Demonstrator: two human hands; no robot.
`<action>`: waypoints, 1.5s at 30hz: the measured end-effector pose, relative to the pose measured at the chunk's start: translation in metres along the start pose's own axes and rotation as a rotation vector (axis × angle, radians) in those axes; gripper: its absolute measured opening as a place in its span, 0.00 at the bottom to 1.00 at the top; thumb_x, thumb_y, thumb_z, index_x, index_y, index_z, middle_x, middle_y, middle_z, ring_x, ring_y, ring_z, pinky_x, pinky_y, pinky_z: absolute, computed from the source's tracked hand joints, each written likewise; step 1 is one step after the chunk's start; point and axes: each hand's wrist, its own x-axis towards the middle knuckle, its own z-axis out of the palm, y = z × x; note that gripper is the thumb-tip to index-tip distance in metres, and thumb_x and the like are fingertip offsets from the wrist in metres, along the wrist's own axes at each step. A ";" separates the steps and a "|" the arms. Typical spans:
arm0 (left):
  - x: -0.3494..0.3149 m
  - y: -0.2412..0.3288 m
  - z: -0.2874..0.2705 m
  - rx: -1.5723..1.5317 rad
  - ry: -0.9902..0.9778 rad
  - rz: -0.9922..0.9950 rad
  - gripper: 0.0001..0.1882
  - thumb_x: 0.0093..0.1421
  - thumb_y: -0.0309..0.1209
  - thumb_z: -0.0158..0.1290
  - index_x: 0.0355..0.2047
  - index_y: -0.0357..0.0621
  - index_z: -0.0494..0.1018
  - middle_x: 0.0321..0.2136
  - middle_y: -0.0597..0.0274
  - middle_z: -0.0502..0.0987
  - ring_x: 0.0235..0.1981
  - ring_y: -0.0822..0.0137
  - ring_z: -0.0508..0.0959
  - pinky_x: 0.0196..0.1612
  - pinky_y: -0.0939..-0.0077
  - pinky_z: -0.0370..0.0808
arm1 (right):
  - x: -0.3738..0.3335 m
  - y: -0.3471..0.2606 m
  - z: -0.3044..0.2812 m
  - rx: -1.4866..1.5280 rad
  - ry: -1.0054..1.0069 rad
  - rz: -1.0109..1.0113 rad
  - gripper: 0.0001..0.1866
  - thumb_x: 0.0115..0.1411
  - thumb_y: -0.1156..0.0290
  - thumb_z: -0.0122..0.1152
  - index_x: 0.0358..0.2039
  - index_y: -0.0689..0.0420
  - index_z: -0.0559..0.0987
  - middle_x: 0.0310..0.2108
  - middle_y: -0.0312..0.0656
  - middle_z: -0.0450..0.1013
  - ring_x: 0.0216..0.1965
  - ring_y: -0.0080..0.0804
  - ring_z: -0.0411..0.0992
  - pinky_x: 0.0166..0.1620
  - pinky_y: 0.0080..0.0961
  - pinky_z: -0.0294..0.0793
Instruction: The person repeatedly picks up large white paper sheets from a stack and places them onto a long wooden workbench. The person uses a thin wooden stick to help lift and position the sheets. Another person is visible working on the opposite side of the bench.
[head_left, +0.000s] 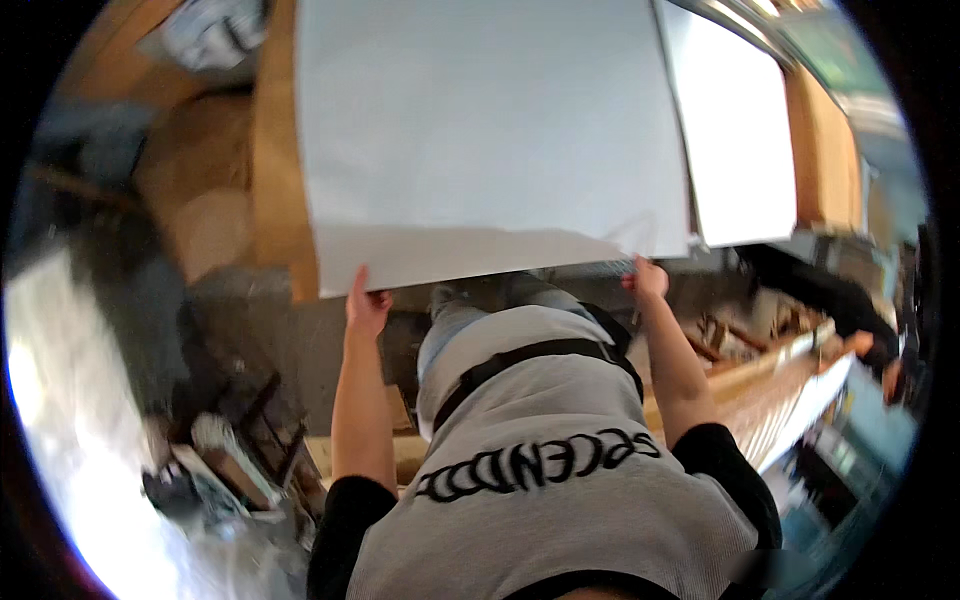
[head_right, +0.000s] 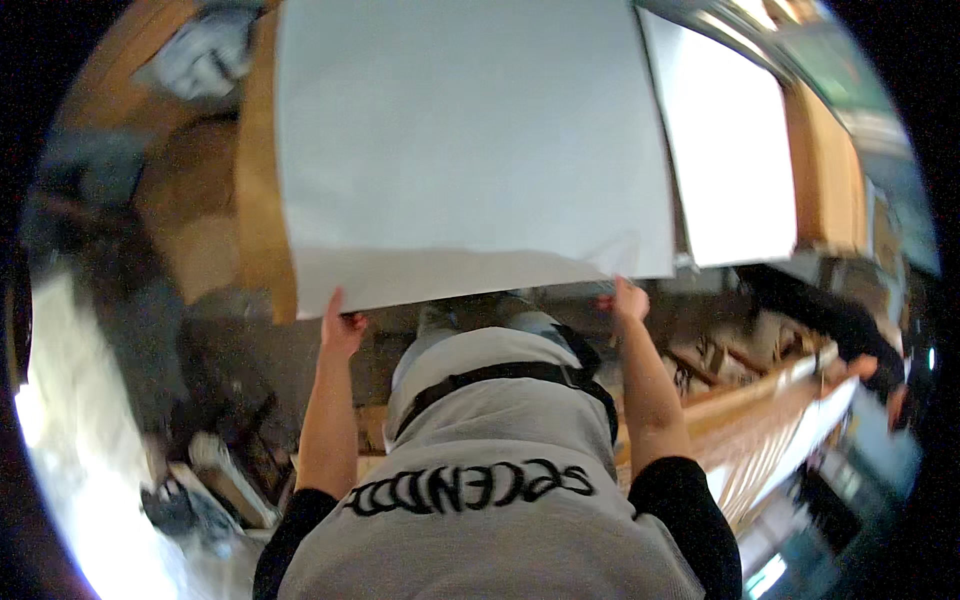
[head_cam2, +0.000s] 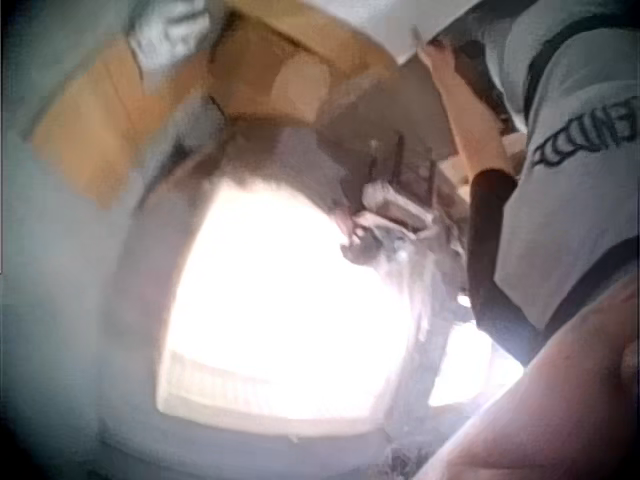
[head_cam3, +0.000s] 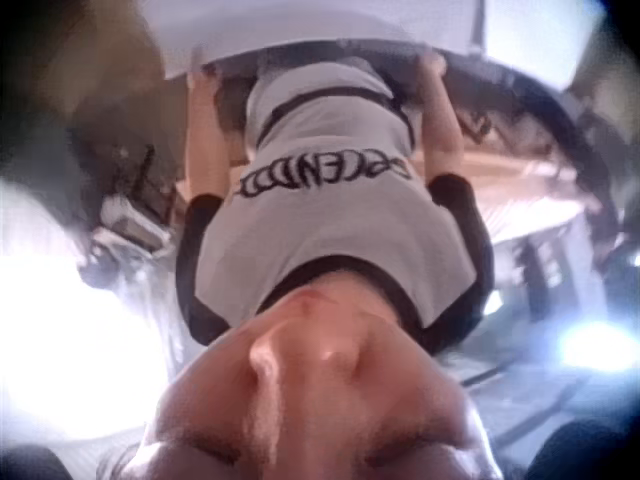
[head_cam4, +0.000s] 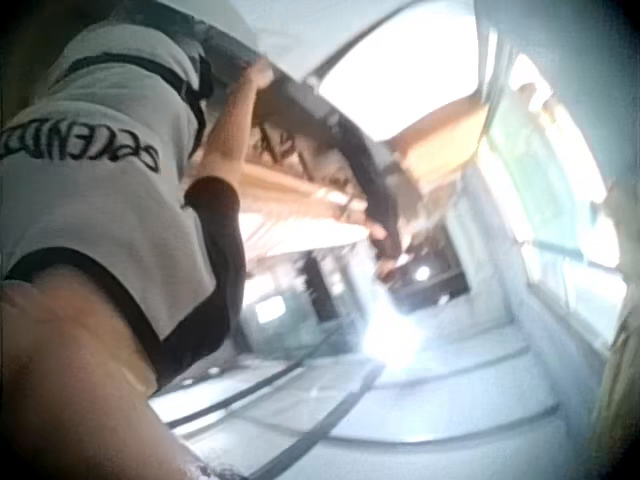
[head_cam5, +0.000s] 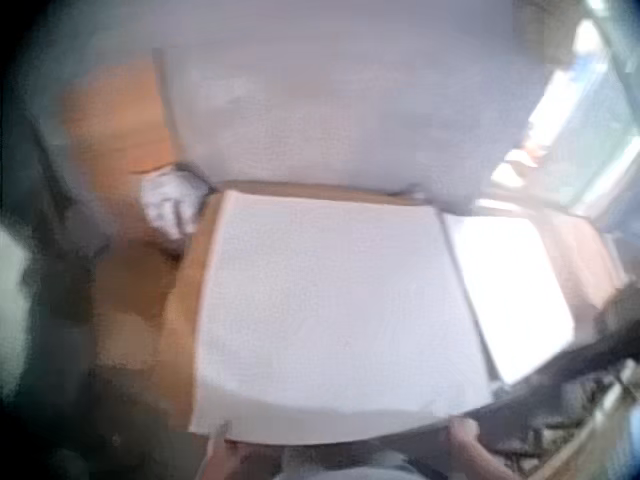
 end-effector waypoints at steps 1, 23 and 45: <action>-0.006 -0.001 0.009 0.088 0.031 0.040 0.15 0.54 0.42 0.50 0.32 0.43 0.66 0.19 0.64 0.65 0.14 0.71 0.62 0.14 0.78 0.57 | -0.001 0.002 0.000 -0.144 -0.028 -0.068 0.21 0.55 0.59 0.50 0.32 0.69 0.74 0.18 0.48 0.73 0.15 0.31 0.72 0.17 0.25 0.70; -0.030 0.005 -0.006 0.315 0.194 0.129 0.16 0.58 0.45 0.44 0.33 0.44 0.65 0.20 0.64 0.66 0.15 0.68 0.62 0.17 0.76 0.58 | 0.004 0.041 0.011 0.483 -0.427 0.125 0.13 0.54 0.61 0.53 0.22 0.58 0.72 0.17 0.35 0.70 0.13 0.20 0.63 0.14 0.17 0.60; -0.131 0.090 0.152 0.603 0.027 0.574 0.18 0.58 0.46 0.43 0.32 0.41 0.67 0.14 0.66 0.62 0.12 0.73 0.57 0.14 0.80 0.56 | -0.004 0.014 0.028 0.575 -0.522 0.097 0.20 0.52 0.53 0.54 0.15 0.58 0.73 0.11 0.35 0.66 0.11 0.19 0.61 0.14 0.17 0.56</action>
